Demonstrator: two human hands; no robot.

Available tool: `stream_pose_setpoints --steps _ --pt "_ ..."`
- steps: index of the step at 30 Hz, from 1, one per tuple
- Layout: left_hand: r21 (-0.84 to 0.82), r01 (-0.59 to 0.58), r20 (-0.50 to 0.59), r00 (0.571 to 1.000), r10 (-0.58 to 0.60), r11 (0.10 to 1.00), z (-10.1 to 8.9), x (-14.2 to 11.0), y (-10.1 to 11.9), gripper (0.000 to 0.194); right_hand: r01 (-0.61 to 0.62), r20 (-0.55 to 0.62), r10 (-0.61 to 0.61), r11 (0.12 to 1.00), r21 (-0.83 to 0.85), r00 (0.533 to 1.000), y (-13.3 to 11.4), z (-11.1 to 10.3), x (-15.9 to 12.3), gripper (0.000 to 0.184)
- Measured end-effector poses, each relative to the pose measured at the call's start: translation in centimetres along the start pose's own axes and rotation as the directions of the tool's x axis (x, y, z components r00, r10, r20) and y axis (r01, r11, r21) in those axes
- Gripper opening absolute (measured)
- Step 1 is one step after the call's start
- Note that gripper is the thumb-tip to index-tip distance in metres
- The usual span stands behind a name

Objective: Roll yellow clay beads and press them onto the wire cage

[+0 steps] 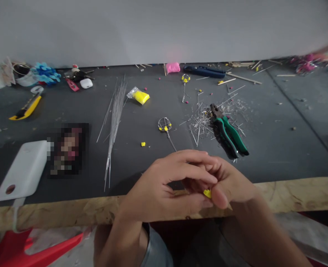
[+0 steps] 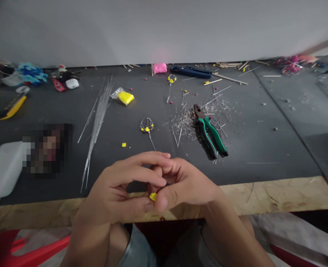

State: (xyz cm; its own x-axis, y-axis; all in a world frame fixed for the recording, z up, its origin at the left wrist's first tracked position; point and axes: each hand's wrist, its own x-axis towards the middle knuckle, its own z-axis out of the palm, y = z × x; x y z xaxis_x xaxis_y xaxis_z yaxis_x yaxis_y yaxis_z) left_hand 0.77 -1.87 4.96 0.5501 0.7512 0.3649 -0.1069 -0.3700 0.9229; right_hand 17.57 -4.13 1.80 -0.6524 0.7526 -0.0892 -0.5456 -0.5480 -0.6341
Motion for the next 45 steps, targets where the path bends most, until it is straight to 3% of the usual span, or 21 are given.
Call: stream_pose_setpoints --steps 9,14,30,35,37,39,42,45 --pt "0.103 0.000 -0.067 0.998 0.007 0.995 0.5 -0.1 -0.3 0.025 0.029 0.012 -0.027 0.990 -0.139 1.000 -0.6 -0.9 0.8 0.042" --pt "0.108 -0.004 -0.093 0.996 0.014 0.994 0.5 0.0 -0.1 0.020 0.023 -0.049 -0.032 0.985 -0.171 0.998 -0.5 -0.9 0.8 0.044" --pt "0.167 -0.026 -0.166 0.985 0.054 0.986 0.6 0.1 -0.2 0.020 0.133 0.028 -0.130 0.978 -0.163 0.991 0.2 -1.9 1.3 0.030" --pt "0.258 -0.016 -0.167 0.984 0.061 0.966 0.0 0.0 -0.7 0.019 0.118 -0.098 -0.154 0.948 -0.297 0.983 -0.8 -1.8 1.4 0.034" --pt "0.286 0.005 -0.190 0.980 0.051 0.958 -0.5 -0.1 -0.9 0.018 0.120 -0.206 -0.211 0.916 -0.382 0.955 -1.7 -1.9 1.6 0.029" --pt "0.294 0.035 -0.226 0.973 0.034 0.955 -1.0 -0.3 -0.9 0.018 0.087 -0.327 -0.290 0.852 -0.516 0.899 -2.5 -2.3 1.8 0.023" --pt "0.310 0.078 -0.316 0.948 0.026 0.948 -1.7 -0.6 -1.0 0.018 -0.088 -0.429 -0.346 0.684 -0.725 0.835 -3.2 -2.9 2.1 0.019" --pt "0.361 0.137 -0.410 0.912 0.025 0.922 -2.5 -0.8 -1.0 0.016 -0.314 -0.486 -0.252 0.507 -0.803 0.837 -2.8 -3.1 2.3 0.030"
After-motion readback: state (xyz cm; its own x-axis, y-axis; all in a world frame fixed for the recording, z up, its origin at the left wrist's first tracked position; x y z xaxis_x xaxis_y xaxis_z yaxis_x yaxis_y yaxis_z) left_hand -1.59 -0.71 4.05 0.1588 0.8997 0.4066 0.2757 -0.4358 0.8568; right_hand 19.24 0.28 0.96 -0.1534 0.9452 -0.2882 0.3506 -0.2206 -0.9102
